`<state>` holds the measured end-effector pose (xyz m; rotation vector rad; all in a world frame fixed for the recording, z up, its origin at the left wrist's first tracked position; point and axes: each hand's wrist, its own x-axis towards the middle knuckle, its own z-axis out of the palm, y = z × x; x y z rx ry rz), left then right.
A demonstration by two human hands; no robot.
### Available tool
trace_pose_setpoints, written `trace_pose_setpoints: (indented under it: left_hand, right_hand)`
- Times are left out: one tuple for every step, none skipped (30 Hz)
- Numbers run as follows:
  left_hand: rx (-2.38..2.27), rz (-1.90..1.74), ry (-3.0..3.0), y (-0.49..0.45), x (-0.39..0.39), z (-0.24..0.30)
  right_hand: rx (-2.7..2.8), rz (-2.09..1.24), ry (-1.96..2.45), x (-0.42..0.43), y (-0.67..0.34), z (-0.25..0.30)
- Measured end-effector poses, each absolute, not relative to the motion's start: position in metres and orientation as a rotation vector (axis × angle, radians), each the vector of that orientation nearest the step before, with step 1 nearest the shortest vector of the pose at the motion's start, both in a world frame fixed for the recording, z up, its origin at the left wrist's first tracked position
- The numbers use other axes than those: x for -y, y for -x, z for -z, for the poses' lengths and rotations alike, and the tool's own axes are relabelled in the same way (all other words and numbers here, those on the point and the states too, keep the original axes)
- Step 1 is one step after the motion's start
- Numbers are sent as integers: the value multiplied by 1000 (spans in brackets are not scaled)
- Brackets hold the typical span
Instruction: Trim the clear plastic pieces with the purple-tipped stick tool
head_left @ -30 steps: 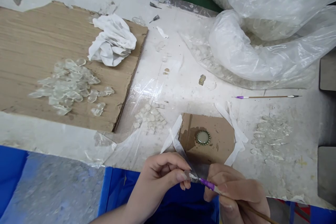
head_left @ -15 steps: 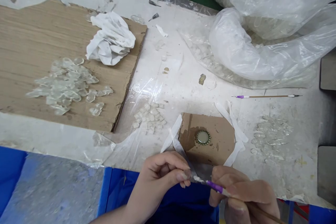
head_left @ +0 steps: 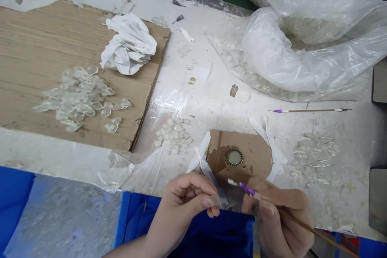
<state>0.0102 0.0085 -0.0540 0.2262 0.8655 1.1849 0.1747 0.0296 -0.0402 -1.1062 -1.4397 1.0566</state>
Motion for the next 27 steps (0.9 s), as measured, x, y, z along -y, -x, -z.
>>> trace_pose_setpoints:
  left_hand:
    - [-874,-1179,-228,-10,-8,54]
    - [-873,-1175,-230,-10,-8,54]
    - [-869,-1173,-229,-10,-8,54]
    - [-862,-1171,-227,-10,-8,55]
    - [-854,-1174,-226,-10,-8,55]
    - [-851,-1175,-224,-10,-8,55]
    - [-847,-1177,-225,-10,-8,55]
    - [-842,-1179,-225,-10,-8,55]
    - [-834,-1181,-223,-10,-9,55]
    - [-823,-1180,-220,-9,-9,55]
    - [-813,-1179,-214,-9,-9,56]
    - [-800,-1177,-210,-9,-10,56]
    - [-788,-1175,-208,-9,-10,56]
    - [-781,-1171,-205,-9,-10,56]
    - [-774,-1171,-207,-9,-10,57]
    - [-769,-1172,-208,-9,-10,57]
    - [-766,-1175,-208,-9,-10,57]
    - [-765,-1179,-207,-9,-10,57]
    - [-765,-1183,-205,-9,-10,58]
    - [-764,-1187,-205,-9,-10,58]
    - [-763,-1189,-205,-9,-10,58]
    - [-763,-1189,-207,-9,-10,58]
    - [-761,-1189,-210,-9,-10,58]
    - [-758,-1190,-214,-9,-10,58]
    - [-757,-1193,-217,-9,-10,58]
    - [-758,-1195,-218,-10,-10,57]
    - [-762,-1196,-218,-10,-10,56]
  right_hand:
    - [1372,-1095,1011,-27,-173,39]
    - [1321,-1122,927,-25,-170,39]
    - [1290,-1154,867,-24,-168,38]
    - [1279,-1185,838,-24,-167,38]
    - [1280,-1213,822,-25,-165,38]
    - [1289,-1233,810,-25,-164,37]
    - [1298,-1249,800,-26,-164,37]
    - [1307,-1261,793,-28,-164,37]
    - [1310,-1270,791,-29,-163,37]
    - [1312,-1276,793,-29,-163,38]
    - [1313,-1275,793,-30,-163,38]
    - [1319,-1271,790,-30,-163,38]
    - [1325,-1267,788,-30,-163,38]
    - [1331,-1261,786,-30,-163,38]
    - [1333,-1256,786,-30,-163,38]
    - [1331,-1255,794,-29,-163,38]
    - [1327,-1252,804,-29,-163,37]
    - [1325,-1254,815,-28,-163,37]
    - [1325,-1255,822,-28,-164,37]
    - [1329,-1259,827,-28,-164,36]
    - [1333,-1259,828,-27,-164,36]
    - [1340,-1255,826,-27,-165,36]
    - [1348,-1252,822,-27,-165,36]
    - [1353,-1253,820,-27,-165,35]
    - [1351,-1251,820,-28,-164,35]
    - [1340,-1248,829,-28,-164,34]
    - [1323,-1240,845,-28,-164,32]
